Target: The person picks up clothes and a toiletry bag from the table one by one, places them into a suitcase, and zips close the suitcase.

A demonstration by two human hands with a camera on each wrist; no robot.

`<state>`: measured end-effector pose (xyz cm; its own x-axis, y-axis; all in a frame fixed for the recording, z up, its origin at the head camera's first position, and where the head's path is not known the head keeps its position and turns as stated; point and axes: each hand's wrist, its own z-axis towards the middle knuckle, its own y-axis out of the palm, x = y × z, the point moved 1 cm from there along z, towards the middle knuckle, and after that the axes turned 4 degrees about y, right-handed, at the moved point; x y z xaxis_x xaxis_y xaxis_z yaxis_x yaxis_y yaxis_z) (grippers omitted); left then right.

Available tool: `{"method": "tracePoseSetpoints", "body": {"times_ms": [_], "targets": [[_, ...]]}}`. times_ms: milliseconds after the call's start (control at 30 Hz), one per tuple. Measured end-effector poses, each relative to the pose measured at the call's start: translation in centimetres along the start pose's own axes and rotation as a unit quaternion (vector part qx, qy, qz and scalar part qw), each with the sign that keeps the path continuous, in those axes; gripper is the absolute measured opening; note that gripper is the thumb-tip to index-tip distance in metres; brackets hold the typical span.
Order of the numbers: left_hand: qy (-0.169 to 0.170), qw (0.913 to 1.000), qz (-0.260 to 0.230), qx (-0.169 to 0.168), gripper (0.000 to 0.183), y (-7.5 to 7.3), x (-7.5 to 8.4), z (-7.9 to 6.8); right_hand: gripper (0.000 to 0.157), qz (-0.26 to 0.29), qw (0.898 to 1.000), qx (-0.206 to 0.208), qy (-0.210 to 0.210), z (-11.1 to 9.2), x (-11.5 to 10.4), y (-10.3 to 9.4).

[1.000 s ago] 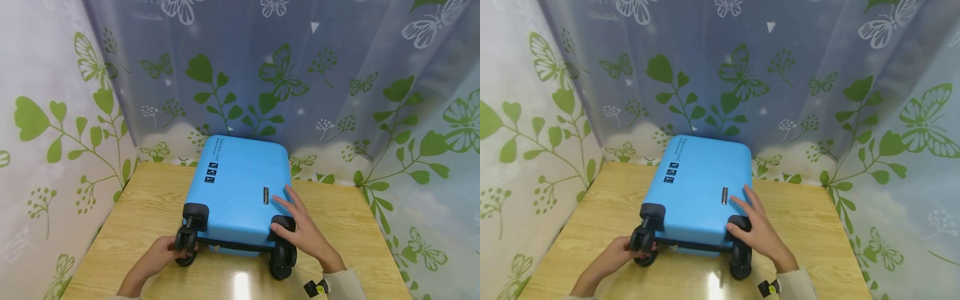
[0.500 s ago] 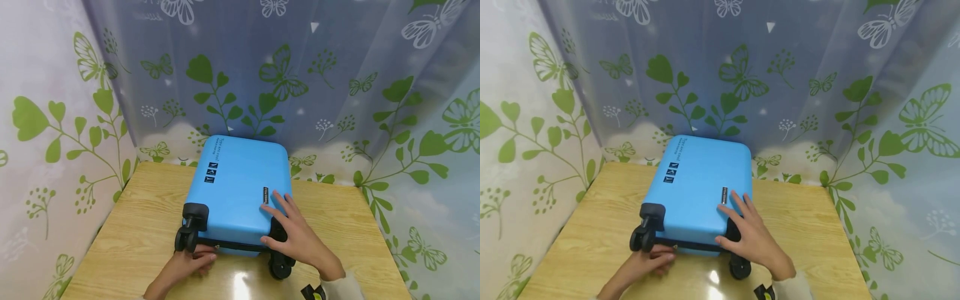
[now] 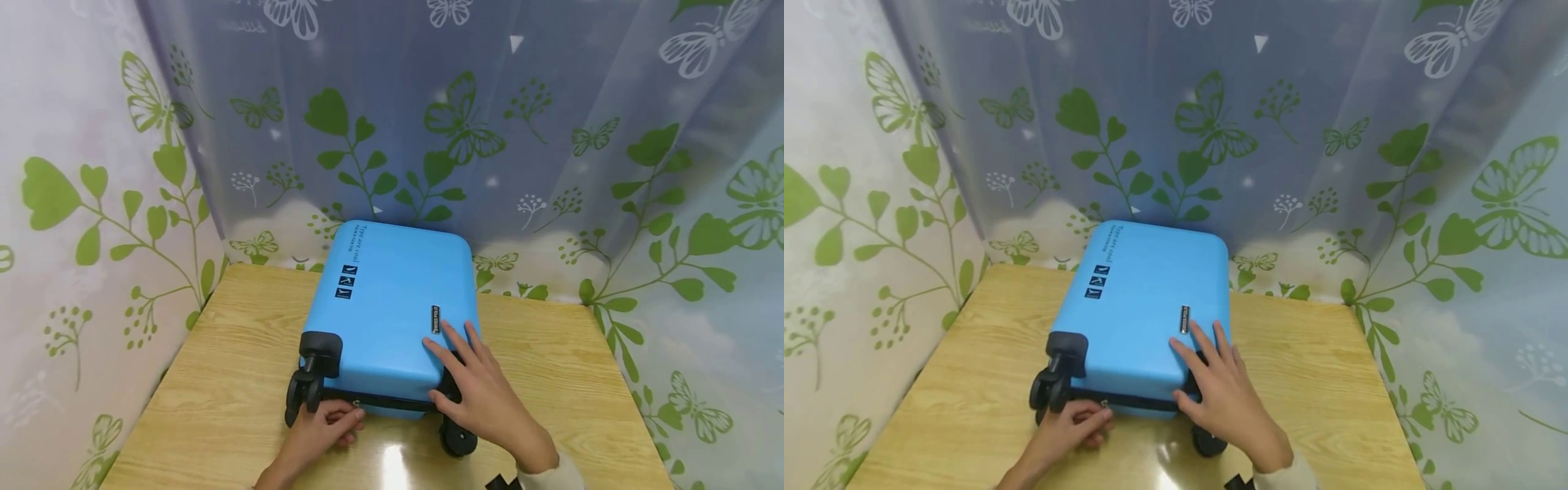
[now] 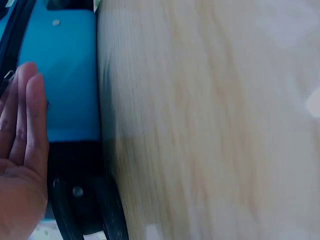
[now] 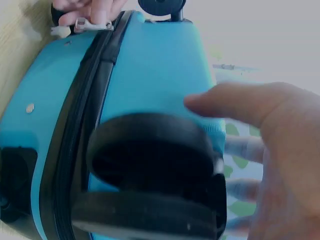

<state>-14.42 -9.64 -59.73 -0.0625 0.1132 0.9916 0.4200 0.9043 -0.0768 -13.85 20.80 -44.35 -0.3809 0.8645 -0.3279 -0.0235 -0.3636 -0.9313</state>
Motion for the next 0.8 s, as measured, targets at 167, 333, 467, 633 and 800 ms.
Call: {"method": "tracePoseSetpoints", "body": {"times_ms": [167,333,467,633,800], "targets": [[0.001,0.9989,0.033,0.033,0.044,0.8,0.1,0.1,0.074,-0.023,1.0,0.011,0.007,-0.1,-0.3,0.1],[0.024,0.9958,0.064,0.061,0.039,1.2,0.3,-0.1,0.075,-0.03,0.999,0.015,0.001,-0.1,-0.3,0.1],[0.05,0.9896,0.11,0.077,0.028,1.2,0.4,-0.4,0.076,-0.03,0.999,0.018,-0.003,-0.1,-0.1,0.1],[0.06,0.9887,0.123,0.062,0.024,1.2,0.3,-0.5,0.077,-0.033,0.999,0.027,-0.01,-0.2,0.0,0.0],[0.057,0.987,0.139,0.057,0.026,1.3,0.2,-0.6,0.076,-0.041,0.998,0.032,-0.019,-0.3,0.1,0.0]]}}
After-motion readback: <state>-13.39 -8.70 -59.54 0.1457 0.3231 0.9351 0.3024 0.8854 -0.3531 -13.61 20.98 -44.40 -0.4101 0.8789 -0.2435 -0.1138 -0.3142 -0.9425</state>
